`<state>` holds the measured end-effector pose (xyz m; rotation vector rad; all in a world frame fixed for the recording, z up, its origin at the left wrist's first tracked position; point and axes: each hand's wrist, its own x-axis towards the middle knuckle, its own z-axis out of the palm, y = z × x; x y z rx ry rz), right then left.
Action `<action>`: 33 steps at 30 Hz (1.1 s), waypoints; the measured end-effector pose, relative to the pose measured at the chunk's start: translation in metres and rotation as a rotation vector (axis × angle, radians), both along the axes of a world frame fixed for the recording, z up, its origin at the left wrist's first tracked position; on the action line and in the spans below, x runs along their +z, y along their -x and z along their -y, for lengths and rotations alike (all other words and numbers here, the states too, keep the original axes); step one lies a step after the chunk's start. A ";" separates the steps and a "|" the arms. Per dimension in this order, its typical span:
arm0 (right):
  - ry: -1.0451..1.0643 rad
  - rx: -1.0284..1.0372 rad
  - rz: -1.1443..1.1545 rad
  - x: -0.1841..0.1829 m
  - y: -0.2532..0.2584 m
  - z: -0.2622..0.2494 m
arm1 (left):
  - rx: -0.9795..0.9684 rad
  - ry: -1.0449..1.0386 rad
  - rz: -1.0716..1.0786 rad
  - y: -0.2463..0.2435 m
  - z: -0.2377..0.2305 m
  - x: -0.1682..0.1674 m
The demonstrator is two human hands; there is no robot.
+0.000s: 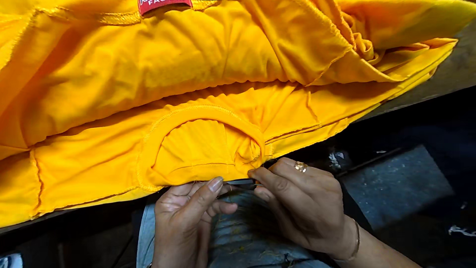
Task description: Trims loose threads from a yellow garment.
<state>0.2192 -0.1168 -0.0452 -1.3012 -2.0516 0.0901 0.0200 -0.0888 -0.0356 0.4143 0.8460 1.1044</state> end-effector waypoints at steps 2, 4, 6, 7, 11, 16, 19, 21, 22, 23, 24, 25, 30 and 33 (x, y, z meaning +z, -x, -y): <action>0.138 0.070 -0.125 0.002 -0.007 0.001 | -0.028 -0.029 -0.008 0.001 0.000 -0.001; 0.281 0.146 -0.274 0.001 -0.013 0.002 | -0.032 -0.042 -0.050 0.000 0.000 -0.001; 0.390 0.176 -0.382 0.000 -0.016 0.005 | -0.020 -0.044 -0.090 -0.002 0.000 -0.001; 0.433 0.181 -0.426 0.000 -0.017 0.006 | -0.014 -0.049 -0.107 -0.003 0.000 -0.001; 0.543 0.193 -0.532 0.002 -0.018 0.008 | 0.005 -0.074 -0.161 -0.004 0.002 -0.001; 0.618 0.154 -0.555 0.001 -0.019 0.009 | 0.018 -0.106 -0.187 -0.002 0.003 -0.002; 0.612 0.133 -0.517 0.000 -0.017 0.009 | 0.005 -0.128 -0.242 0.000 0.005 -0.004; 0.578 0.145 -0.469 -0.002 -0.014 0.007 | -0.002 -0.156 -0.282 0.003 0.007 -0.005; 0.562 0.153 -0.445 -0.002 -0.013 0.006 | -0.006 -0.171 -0.305 0.005 0.008 -0.006; 0.549 0.159 -0.427 -0.003 -0.011 0.005 | -0.010 -0.182 -0.326 0.006 0.008 -0.007; 0.537 0.160 -0.401 -0.003 -0.008 0.005 | -0.012 -0.188 -0.339 0.007 0.009 -0.007; 0.521 0.157 -0.375 -0.003 -0.006 0.004 | -0.014 -0.190 -0.345 0.008 0.009 -0.008; 0.455 0.130 -0.326 -0.003 0.001 0.000 | -0.013 -0.196 -0.325 0.009 0.008 -0.008; 0.422 0.114 -0.317 -0.003 0.003 -0.003 | -0.017 -0.196 -0.323 0.009 0.007 -0.009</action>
